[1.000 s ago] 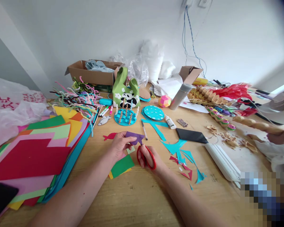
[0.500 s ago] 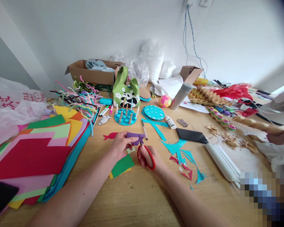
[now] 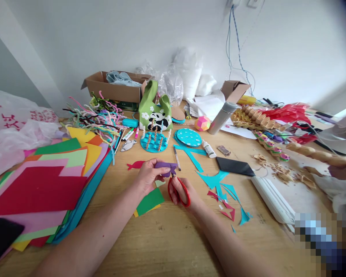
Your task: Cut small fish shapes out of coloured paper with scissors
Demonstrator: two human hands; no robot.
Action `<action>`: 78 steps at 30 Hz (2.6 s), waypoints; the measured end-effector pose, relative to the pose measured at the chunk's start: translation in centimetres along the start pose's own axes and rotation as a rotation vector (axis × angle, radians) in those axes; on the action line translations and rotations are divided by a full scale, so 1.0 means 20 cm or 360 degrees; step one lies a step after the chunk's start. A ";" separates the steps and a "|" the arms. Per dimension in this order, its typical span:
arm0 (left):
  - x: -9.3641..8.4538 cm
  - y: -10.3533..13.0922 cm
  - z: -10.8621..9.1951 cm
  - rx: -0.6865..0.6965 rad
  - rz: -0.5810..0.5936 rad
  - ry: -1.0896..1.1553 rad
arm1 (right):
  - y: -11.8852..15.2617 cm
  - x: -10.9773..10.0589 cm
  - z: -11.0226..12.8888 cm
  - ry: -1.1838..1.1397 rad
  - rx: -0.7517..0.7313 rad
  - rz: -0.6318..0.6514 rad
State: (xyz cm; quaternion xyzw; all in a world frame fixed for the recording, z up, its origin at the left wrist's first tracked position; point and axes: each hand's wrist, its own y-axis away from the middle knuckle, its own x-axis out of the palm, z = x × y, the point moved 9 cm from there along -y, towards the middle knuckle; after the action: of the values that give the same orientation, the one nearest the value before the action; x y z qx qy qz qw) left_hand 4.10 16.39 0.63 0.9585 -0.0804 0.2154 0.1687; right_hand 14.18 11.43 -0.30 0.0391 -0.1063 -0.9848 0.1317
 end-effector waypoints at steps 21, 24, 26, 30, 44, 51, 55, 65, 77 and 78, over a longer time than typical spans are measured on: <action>0.01 0.01 -0.01 -0.0028 0.0013 -0.0110 | 0.00 0.00 0.03 0.0105 -0.0044 0.0081; 0.02 0.02 -0.02 -0.0029 0.0042 -0.0155 | 0.00 0.01 0.03 0.0118 -0.0041 0.0110; 0.02 0.02 -0.03 -0.0032 0.0059 -0.0176 | 0.00 0.00 0.04 0.0151 -0.0050 0.0123; 0.01 0.02 -0.02 -0.0074 0.0052 -0.0207 | 0.01 0.00 0.06 0.0224 -0.0077 0.0148; 0.01 0.01 0.01 -0.0161 0.0034 -0.0137 | 0.01 0.00 0.06 0.0251 -0.0123 0.0126; 0.01 0.02 0.02 -0.0193 0.0029 -0.0097 | 0.01 0.00 0.06 0.0261 -0.0115 0.0113; 0.01 0.02 0.02 -0.0192 0.0044 -0.0086 | 0.01 -0.01 0.06 0.0244 -0.0097 0.0102; 0.02 0.02 0.03 -0.0204 0.0087 -0.0029 | 0.01 -0.01 0.04 0.0251 -0.0090 0.0090; 0.02 0.03 0.02 -0.0203 0.0077 0.0025 | 0.01 -0.02 0.03 0.0254 -0.0043 0.0068; 0.02 0.03 0.02 -0.0201 0.0078 0.0023 | 0.01 -0.02 0.04 0.0249 -0.0040 0.0061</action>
State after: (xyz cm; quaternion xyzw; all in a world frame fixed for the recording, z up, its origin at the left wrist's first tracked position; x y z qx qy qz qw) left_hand 4.50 15.73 0.65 0.9421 -0.1161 0.2208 0.2240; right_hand 14.47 11.48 0.49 0.1122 -0.0841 -0.9773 0.1589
